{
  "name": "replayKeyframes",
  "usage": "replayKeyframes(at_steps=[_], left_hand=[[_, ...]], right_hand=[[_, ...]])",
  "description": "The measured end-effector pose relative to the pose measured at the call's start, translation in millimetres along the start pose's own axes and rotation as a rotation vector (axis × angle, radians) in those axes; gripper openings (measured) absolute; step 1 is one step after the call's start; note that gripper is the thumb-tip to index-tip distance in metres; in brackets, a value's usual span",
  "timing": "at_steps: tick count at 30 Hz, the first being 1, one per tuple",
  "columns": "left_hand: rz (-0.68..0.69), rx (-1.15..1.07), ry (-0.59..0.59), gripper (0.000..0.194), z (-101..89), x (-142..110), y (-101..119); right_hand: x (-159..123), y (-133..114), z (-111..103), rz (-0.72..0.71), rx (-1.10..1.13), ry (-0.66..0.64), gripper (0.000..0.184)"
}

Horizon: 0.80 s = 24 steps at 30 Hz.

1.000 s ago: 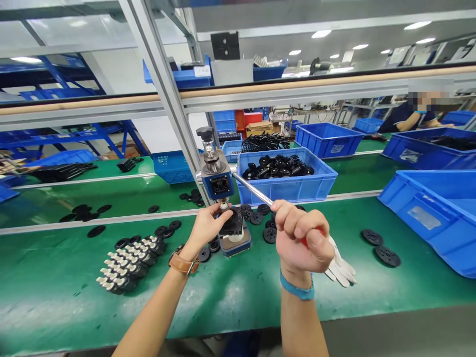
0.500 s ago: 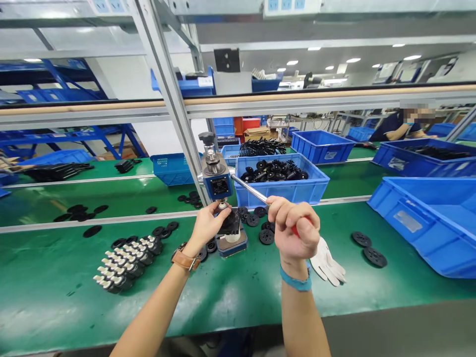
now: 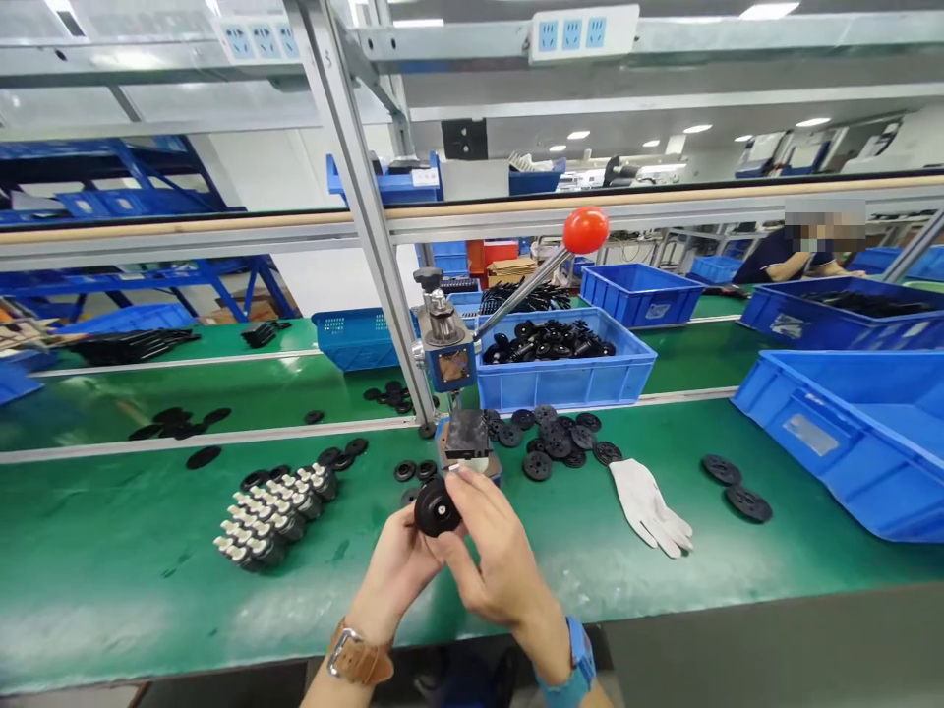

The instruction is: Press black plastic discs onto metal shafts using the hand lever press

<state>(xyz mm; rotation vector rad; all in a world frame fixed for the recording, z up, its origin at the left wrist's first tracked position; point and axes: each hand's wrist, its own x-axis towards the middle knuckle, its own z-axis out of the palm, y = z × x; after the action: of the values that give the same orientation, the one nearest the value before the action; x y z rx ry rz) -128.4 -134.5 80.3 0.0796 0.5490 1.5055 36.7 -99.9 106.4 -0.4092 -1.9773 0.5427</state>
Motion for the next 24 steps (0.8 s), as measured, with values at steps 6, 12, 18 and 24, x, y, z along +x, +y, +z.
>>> replayKeyframes(at_steps=[6, 12, 18, 24], left_hand=[[-0.096, -0.089, 0.007, 0.038, -19.6, -9, -7], [-0.103, -0.037, 0.192, 0.031, -5.9, -9, -15], [0.028, 0.088, 0.373, 0.016, -11.0, -10, -36], [0.075, 0.393, 0.230, 0.038, -34.2, -21, -50]], right_hand=[[-13, -3, -3, 0.173, -0.011, 0.181, 0.040], [-17, -9, 6, 0.144, -0.062, 0.036, 0.055], [-35, -3, 21, 0.280, -0.135, -0.128, 0.081], [-57, 18, 24, 0.668, 0.201, 0.065, 0.048]])
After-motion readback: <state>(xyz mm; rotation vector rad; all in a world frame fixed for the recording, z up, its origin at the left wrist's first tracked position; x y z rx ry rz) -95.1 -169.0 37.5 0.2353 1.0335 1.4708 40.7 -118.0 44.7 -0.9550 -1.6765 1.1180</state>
